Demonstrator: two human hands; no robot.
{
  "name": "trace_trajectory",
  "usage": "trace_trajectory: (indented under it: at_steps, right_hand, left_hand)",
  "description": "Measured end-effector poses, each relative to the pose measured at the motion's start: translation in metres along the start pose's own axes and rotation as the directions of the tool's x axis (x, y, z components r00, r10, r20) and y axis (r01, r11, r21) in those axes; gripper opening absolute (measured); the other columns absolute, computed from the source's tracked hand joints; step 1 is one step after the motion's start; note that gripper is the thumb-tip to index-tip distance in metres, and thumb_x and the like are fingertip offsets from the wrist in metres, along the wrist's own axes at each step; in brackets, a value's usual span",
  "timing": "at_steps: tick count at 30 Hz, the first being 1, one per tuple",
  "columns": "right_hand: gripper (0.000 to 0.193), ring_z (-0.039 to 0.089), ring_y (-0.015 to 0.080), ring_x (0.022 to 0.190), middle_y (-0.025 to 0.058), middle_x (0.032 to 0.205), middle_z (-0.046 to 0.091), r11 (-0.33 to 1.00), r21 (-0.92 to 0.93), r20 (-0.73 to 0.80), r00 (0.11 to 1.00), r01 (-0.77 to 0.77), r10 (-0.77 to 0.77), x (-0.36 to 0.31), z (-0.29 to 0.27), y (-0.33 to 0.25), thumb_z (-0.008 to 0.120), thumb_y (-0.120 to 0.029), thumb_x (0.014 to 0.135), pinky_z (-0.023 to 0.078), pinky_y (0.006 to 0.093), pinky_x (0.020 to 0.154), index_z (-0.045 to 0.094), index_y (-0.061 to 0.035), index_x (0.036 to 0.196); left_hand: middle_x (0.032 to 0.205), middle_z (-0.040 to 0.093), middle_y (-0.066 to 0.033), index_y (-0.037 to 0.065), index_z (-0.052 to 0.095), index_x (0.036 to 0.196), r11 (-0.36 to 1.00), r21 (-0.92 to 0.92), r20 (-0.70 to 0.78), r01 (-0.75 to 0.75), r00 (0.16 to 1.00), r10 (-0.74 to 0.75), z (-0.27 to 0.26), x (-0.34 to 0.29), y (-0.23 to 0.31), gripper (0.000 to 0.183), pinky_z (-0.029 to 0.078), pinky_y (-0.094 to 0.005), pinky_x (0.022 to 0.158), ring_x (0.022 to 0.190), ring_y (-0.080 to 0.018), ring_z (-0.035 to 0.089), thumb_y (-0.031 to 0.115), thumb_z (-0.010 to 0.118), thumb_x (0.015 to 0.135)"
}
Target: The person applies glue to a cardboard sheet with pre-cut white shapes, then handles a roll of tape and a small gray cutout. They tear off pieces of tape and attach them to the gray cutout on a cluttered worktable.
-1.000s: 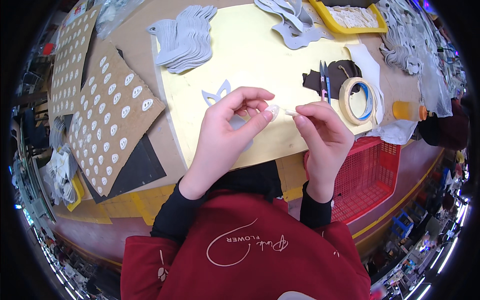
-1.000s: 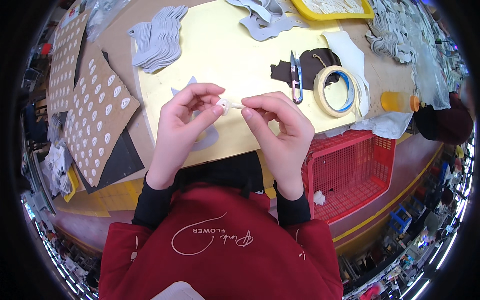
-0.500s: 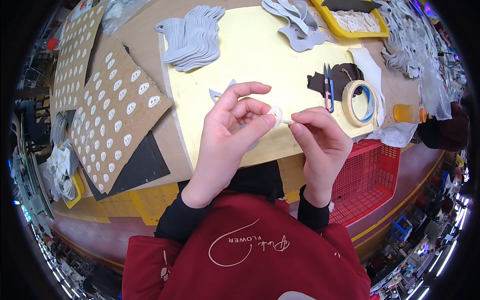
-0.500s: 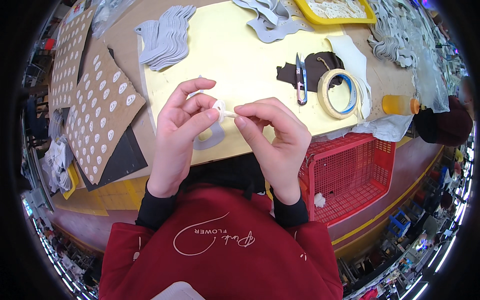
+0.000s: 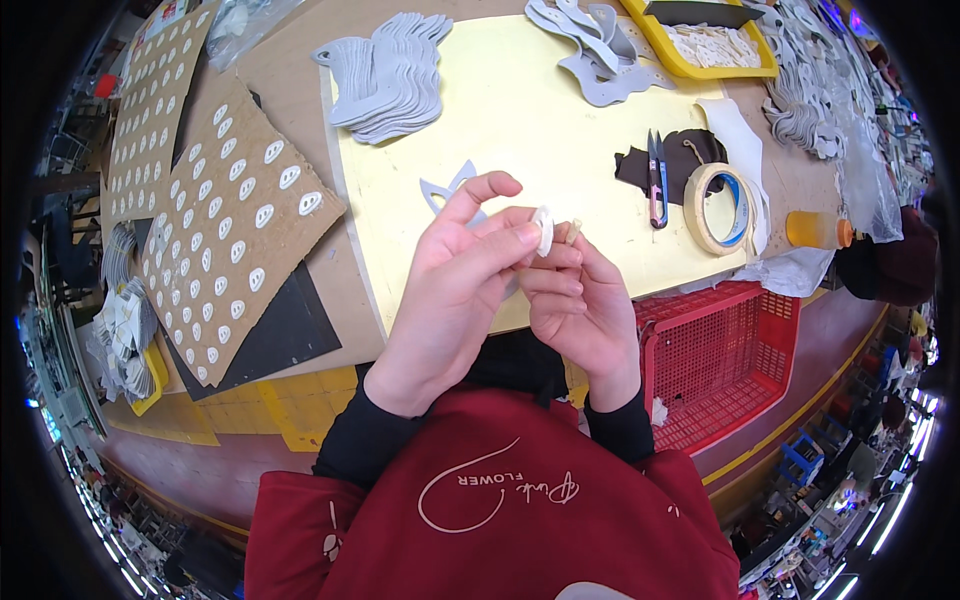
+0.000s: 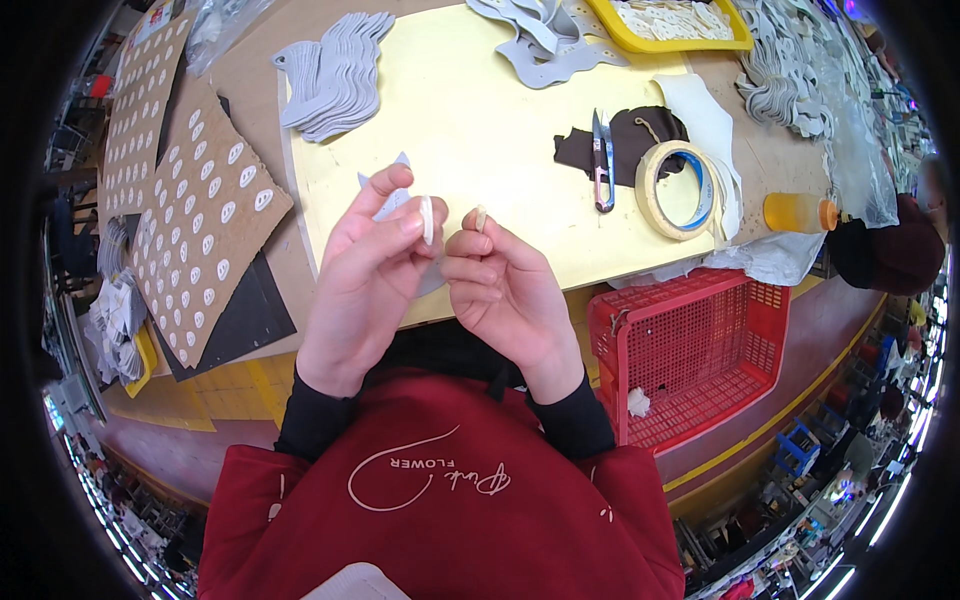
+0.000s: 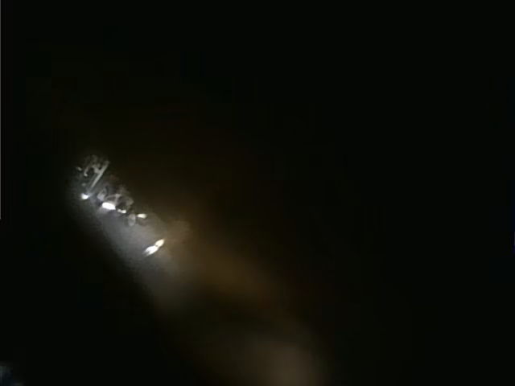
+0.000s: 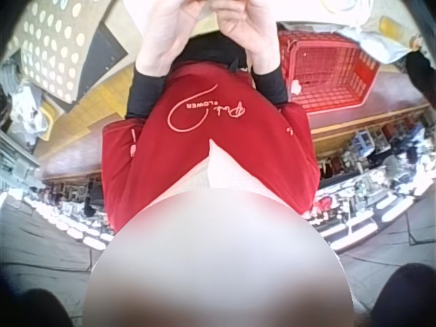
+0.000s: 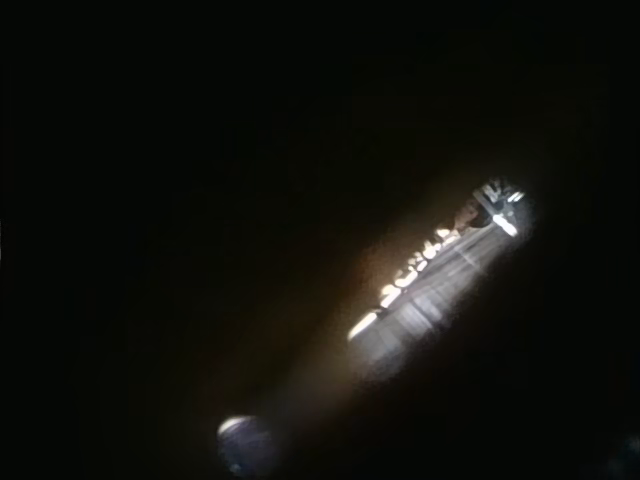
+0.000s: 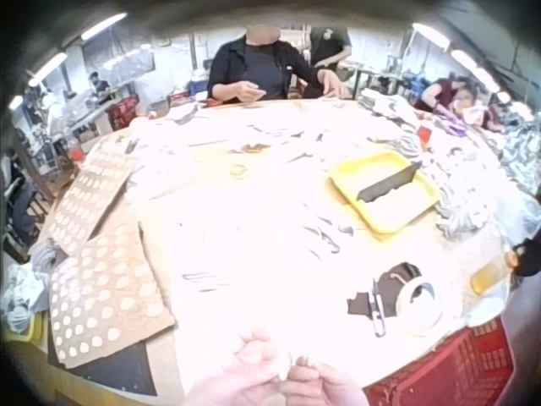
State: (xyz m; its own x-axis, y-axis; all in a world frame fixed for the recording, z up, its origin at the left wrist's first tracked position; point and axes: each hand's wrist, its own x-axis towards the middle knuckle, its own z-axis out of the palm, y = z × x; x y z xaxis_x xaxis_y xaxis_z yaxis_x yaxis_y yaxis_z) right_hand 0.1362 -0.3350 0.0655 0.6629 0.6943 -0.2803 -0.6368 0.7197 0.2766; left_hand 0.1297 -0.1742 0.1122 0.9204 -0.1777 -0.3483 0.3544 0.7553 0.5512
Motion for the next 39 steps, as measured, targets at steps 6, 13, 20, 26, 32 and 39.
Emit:
trace_trajectory:
  at_steps: [6,13,20,26,32,39]
  right_hand:
    - [0.011,0.051,0.0133,0.08,0.0074,0.095,0.056,0.746,-0.524,0.034,0.885,0.412,-0.465,-0.015,0.012,0.006,0.055,-0.01,0.097,0.045,0.0219,0.067,0.058,-0.0023,0.105]
    - [0.026,0.06,0.0143,0.082,0.0118,0.101,0.06,-0.172,-0.812,0.534,0.591,0.557,-0.605,-0.023,0.031,0.0,0.061,0.014,0.086,0.051,0.0257,0.073,0.062,0.0062,0.11]
    - [0.028,0.064,0.0171,0.081,0.0105,0.092,0.066,-0.752,-0.573,0.778,0.507,0.327,-0.371,-0.013,0.03,0.006,0.071,0.012,0.079,0.052,0.0259,0.072,0.071,0.0019,0.105]
    - [0.029,0.064,0.0194,0.081,0.0078,0.09,0.066,-0.879,-0.411,0.827,0.505,0.24,-0.249,-0.01,0.026,0.004,0.075,0.009,0.073,0.051,0.0282,0.069,0.074,-0.0027,0.099]
    - [0.02,0.059,0.0149,0.084,0.0078,0.093,0.066,-0.507,-0.782,0.614,0.585,0.362,-0.529,-0.009,0.02,0.005,0.07,0.008,0.081,0.047,0.0268,0.073,0.072,0.0005,0.1]
    - [0.019,0.056,0.0107,0.085,0.0086,0.098,0.066,0.344,-0.811,0.146,0.734,0.472,-0.663,-0.011,0.019,0.007,0.066,0.002,0.088,0.045,0.0239,0.082,0.07,0.0062,0.106]
  left_hand:
    - [0.099,0.06,-0.0067,0.006,0.04,0.131,0.91,0.373,-0.002,-0.184,0.98,0.199,0.002,0.0,-0.001,0.046,0.056,-0.0349,0.09,0.093,-0.0114,0.061,-0.005,0.058,0.09]
    - [0.098,0.058,-0.0073,0.003,0.039,0.132,0.879,0.457,0.049,-0.135,0.991,0.126,0.009,-0.006,-0.003,0.049,0.058,-0.0309,0.086,0.092,-0.0112,0.06,-0.011,0.057,0.089]
    - [0.097,0.057,-0.0062,0.0,0.04,0.139,0.813,0.568,0.049,-0.128,0.991,0.122,0.005,-0.003,0.0,0.054,0.058,-0.0275,0.084,0.09,-0.0092,0.06,-0.009,0.058,0.089]
    - [0.097,0.058,-0.0059,0.0,0.04,0.14,0.821,0.561,0.03,-0.102,0.994,0.103,0.001,-0.002,0.001,0.053,0.058,-0.0264,0.083,0.088,-0.0082,0.06,-0.008,0.057,0.09]
    - [0.094,0.058,-0.0052,0.001,0.042,0.135,0.837,0.542,0.009,-0.074,0.997,0.082,0.002,-0.002,0.001,0.05,0.058,-0.0255,0.081,0.085,-0.0084,0.062,-0.008,0.059,0.089]
    - [0.092,0.059,-0.0043,0.002,0.044,0.128,0.81,0.586,-0.025,-0.028,0.998,0.052,-0.001,0.0,0.001,0.045,0.058,-0.0245,0.078,0.083,-0.0079,0.063,-0.006,0.062,0.088]
